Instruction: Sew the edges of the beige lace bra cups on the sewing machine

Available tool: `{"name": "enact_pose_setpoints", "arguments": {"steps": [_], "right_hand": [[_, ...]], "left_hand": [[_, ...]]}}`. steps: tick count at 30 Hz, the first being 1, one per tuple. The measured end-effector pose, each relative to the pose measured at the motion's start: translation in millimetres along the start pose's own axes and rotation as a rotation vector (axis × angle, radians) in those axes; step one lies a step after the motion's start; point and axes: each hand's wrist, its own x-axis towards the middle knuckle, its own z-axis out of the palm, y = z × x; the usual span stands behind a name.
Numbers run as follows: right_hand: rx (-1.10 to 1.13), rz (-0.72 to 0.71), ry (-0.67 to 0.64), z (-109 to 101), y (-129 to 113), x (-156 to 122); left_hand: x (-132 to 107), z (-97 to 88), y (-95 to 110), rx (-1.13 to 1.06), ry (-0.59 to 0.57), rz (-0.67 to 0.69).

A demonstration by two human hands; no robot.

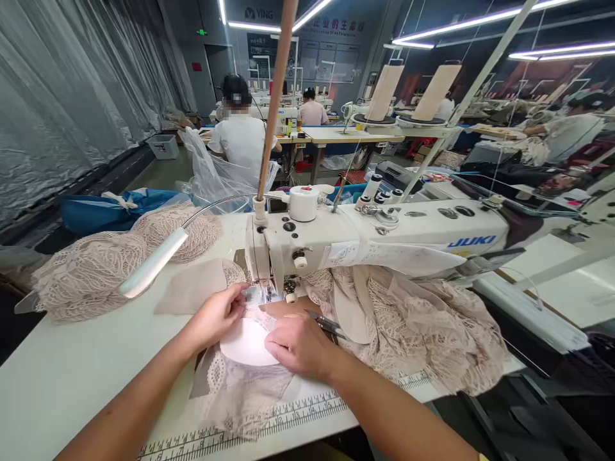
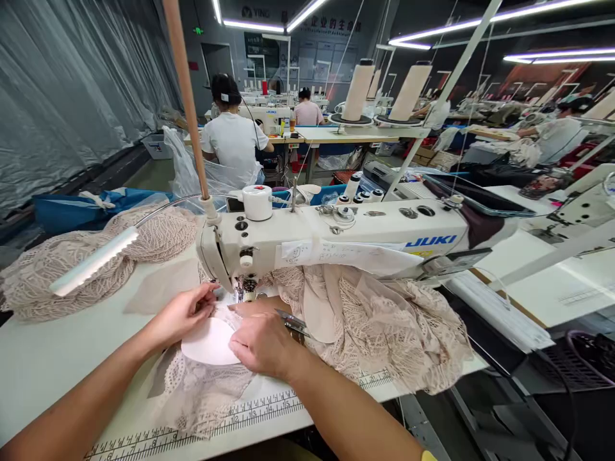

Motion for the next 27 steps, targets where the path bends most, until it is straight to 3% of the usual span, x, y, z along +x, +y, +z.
{"name": "enact_pose_setpoints", "arguments": {"steps": [3,8,12,14,17,22,27], "right_hand": [[-0.004,0.013,-0.009,-1,-2,1],[-0.059,0.123,0.068,-2,0,2],[-0.178,0.215,0.007,1,4,3],[-0.208,0.227,-0.038,4,6,3],[-0.231,0.239,-0.067,6,5,2],[-0.211,0.276,-0.045,4,1,3],[-0.226,0.320,-0.072,2,-1,7]], "left_hand": [[2,-3.8,1,0.054,0.044,-0.007],[6,-1.9,11,0.115,0.009,0.037],[1,-4.1,21,0.194,0.086,0.044],[-7,-2.4,27,0.265,0.124,0.113],[-18,9.7,32,0.414,0.080,0.305],[-22,34.8,18,0.624,0.167,0.470],[-19,32.3,8,0.601,0.125,0.457]]}}
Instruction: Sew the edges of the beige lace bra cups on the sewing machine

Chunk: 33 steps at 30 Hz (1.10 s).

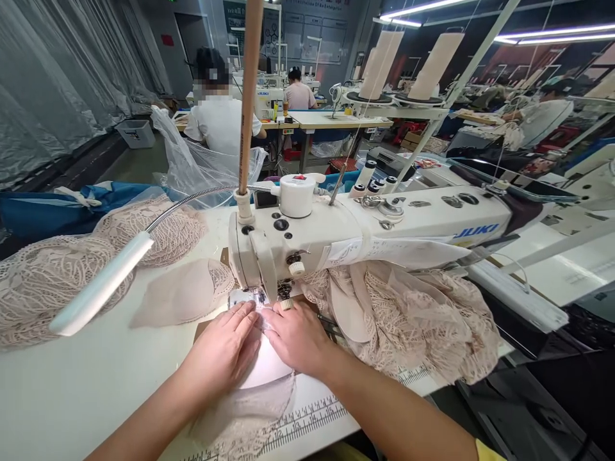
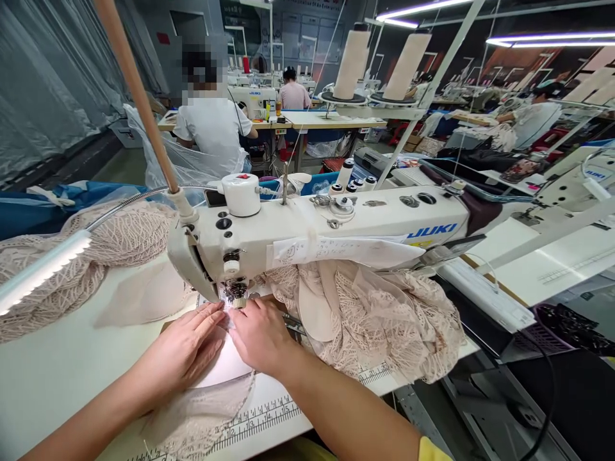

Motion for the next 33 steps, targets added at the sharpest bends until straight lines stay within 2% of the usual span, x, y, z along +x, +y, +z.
{"name": "enact_pose_setpoints", "arguments": {"steps": [7,13,20,22,27,33], "right_hand": [[-0.005,0.059,-0.012,-1,-3,4],[-0.002,0.068,-0.004,1,-5,6],[0.016,0.032,0.021,5,1,6],[0.029,0.010,0.060,5,5,4],[0.070,-0.002,0.147,0,11,2],[0.110,-0.045,0.073,-2,8,0]], "left_hand": [[6,-5.5,-14,0.006,-0.082,0.013],[12,-7.9,-28,-0.001,-0.120,0.097],[25,-27.0,-36,-0.044,-0.206,0.167],[25,-29.7,-36,0.000,-0.181,0.192],[16,-23.9,-26,0.017,-0.008,0.207],[12,-13.7,-15,-0.053,0.034,0.211]]}}
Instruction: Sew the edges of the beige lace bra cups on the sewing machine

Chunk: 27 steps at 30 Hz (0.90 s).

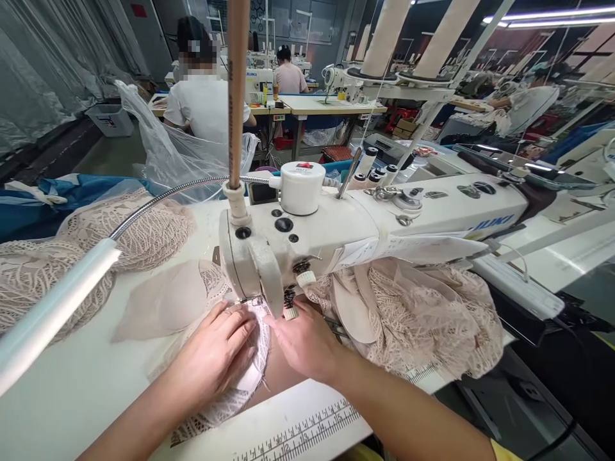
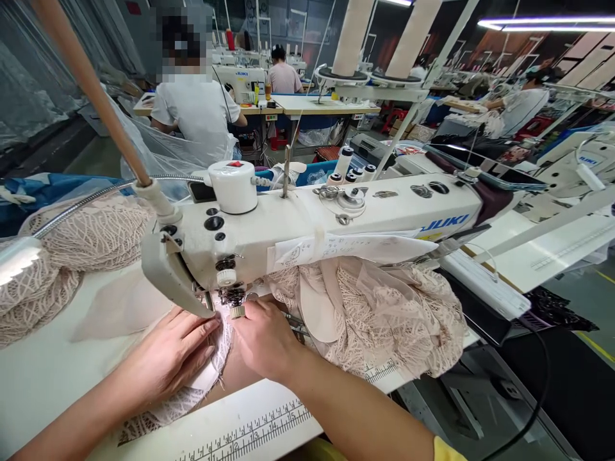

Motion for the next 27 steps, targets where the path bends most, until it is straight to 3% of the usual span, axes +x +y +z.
{"name": "enact_pose_setpoints", "arguments": {"steps": [17,23,27], "right_hand": [[-0.112,0.016,-0.110,1,-6,6],[-0.106,0.033,-0.092,2,-6,6],[-0.081,0.034,-0.112,0,-6,6]], "left_hand": [[0,1.4,-13,-0.053,-0.006,-0.052],[-6,9.8,-18,-0.047,0.001,0.096],[-9,11.7,-20,-0.051,-0.003,0.102]]}}
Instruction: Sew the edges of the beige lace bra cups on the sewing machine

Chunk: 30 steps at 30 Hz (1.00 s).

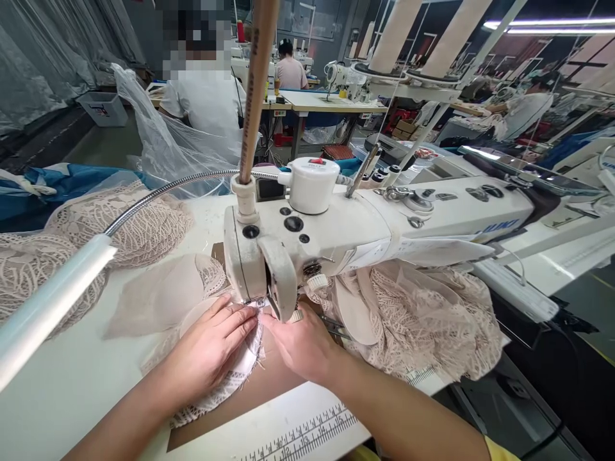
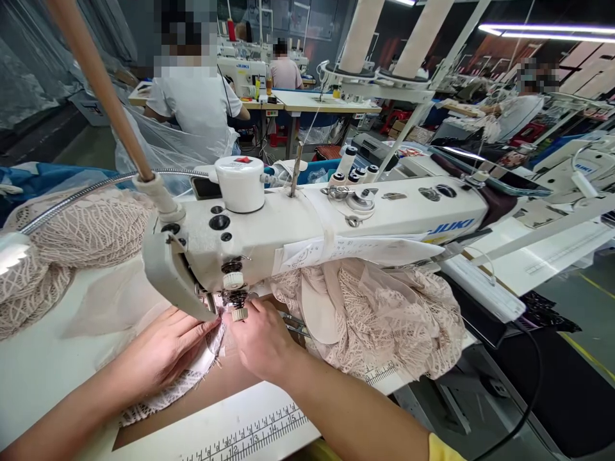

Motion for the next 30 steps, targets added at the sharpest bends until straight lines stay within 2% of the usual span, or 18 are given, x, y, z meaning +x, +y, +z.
{"name": "enact_pose_setpoints", "arguments": {"steps": [15,19,25,30], "right_hand": [[0.003,-0.017,0.009,0.9,-1.1,0.8],[-0.014,-0.022,0.055,2.1,-2.1,2.3],[-0.091,0.032,0.089,2.9,-5.1,5.9],[-0.132,0.033,0.126,3.3,-6.3,7.5]], "left_hand": [[0.6,3.1,-4.5,-0.022,0.014,-0.004],[5.1,1.1,-1.8,-0.018,0.027,-0.004],[8.7,3.5,3.2,-0.011,0.030,-0.086],[7.0,6.8,3.5,0.013,0.013,-0.071]]}}
